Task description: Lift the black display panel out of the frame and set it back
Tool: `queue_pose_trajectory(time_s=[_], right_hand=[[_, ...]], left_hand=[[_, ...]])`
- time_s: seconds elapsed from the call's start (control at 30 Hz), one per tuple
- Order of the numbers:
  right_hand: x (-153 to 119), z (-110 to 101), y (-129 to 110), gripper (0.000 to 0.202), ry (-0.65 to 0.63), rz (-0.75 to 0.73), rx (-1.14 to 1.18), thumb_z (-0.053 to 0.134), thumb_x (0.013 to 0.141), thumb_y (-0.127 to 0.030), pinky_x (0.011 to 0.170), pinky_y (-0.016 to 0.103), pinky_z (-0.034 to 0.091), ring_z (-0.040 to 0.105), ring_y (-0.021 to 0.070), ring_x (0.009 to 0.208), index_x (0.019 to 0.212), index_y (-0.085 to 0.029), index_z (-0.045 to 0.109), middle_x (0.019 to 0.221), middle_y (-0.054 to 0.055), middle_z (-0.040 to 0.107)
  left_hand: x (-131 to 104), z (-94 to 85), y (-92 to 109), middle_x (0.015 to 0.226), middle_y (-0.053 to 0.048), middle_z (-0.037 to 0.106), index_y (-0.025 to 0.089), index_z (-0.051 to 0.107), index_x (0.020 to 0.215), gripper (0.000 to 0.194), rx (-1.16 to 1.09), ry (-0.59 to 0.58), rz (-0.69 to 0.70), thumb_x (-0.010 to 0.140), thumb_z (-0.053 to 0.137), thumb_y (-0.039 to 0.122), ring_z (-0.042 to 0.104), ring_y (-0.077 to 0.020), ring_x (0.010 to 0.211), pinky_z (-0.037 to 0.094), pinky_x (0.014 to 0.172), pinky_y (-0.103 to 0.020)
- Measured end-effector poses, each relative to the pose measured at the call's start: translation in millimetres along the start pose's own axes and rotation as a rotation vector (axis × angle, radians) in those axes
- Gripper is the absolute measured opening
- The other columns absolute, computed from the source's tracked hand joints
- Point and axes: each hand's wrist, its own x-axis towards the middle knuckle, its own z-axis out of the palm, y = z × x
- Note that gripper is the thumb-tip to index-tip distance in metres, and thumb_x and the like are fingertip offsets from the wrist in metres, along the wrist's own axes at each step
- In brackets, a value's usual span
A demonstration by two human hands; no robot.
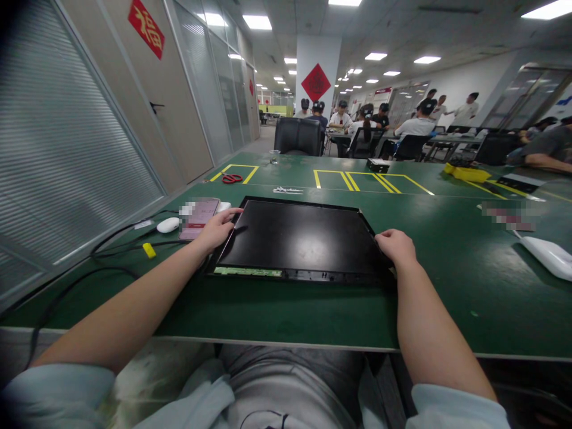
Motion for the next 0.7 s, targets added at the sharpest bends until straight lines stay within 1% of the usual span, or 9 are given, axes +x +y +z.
queue_pose_trajectory(time_s=[0.1,0.27,0.37,0.43,0.53,0.7], right_hand=[[-1,-1,-2,0.027,-0.004,0.009,-0.001,0.065,0.08,-0.038,0.081,0.038,0.057,0.074,0.0311,0.095,0.093,-0.022,0.083,0.098,0.013,0.078],[0,0,-1,0.024,0.003,0.0,0.001,0.067,0.08,-0.038,0.081,0.039,0.057,0.074,0.0313,0.094,0.091,-0.023,0.082,0.096,0.012,0.078],[2,1,1,0.02,0.022,-0.009,0.009,0.068,0.078,-0.038,0.078,0.038,0.057,0.074,0.0306,0.089,0.085,-0.024,0.081,0.089,0.011,0.078],[3,2,1,0.019,0.029,-0.013,0.012,0.069,0.076,-0.037,0.078,0.037,0.057,0.074,0.0302,0.087,0.082,-0.024,0.08,0.085,0.01,0.077],[2,1,1,0.019,0.024,-0.012,0.012,0.068,0.076,-0.037,0.078,0.037,0.057,0.073,0.0303,0.087,0.083,-0.023,0.08,0.087,0.011,0.077],[-1,0,-1,0.023,0.004,-0.016,0.017,0.066,0.079,-0.035,0.08,0.039,0.057,0.073,0.0313,0.091,0.09,-0.022,0.081,0.095,0.013,0.078]], left_hand=[[-2,3.9,9,0.124,-0.006,0.079,0.021,0.07,0.124,0.066,-0.139,0.009,-0.112,0.063,0.054,0.001,0.078,-0.0243,0.098,0.065,0.086,-0.038],[0,5.8,14,0.126,-0.007,0.078,0.02,0.072,0.114,0.056,-0.179,0.101,-0.158,0.063,0.058,0.001,0.076,-0.0269,0.111,0.063,0.096,-0.041],[3,5.1,13,0.124,-0.008,0.079,0.019,0.073,0.113,0.052,-0.193,0.164,-0.186,0.065,0.062,0.002,0.076,-0.0271,0.112,0.062,0.097,-0.04],[4,4.8,13,0.12,-0.008,0.08,0.019,0.073,0.115,0.052,-0.233,0.177,-0.223,0.067,0.064,0.002,0.077,-0.0263,0.106,0.064,0.092,-0.038],[3,5.4,15,0.111,-0.007,0.082,0.018,0.071,0.119,0.053,-0.3,0.166,-0.293,0.07,0.067,0.0,0.079,-0.0238,0.094,0.065,0.079,-0.033],[-2,7.4,22,0.096,-0.005,0.082,0.019,0.065,0.135,0.065,-0.371,0.161,-0.39,0.074,0.068,-0.003,0.079,-0.0214,0.074,0.063,0.06,-0.029]])
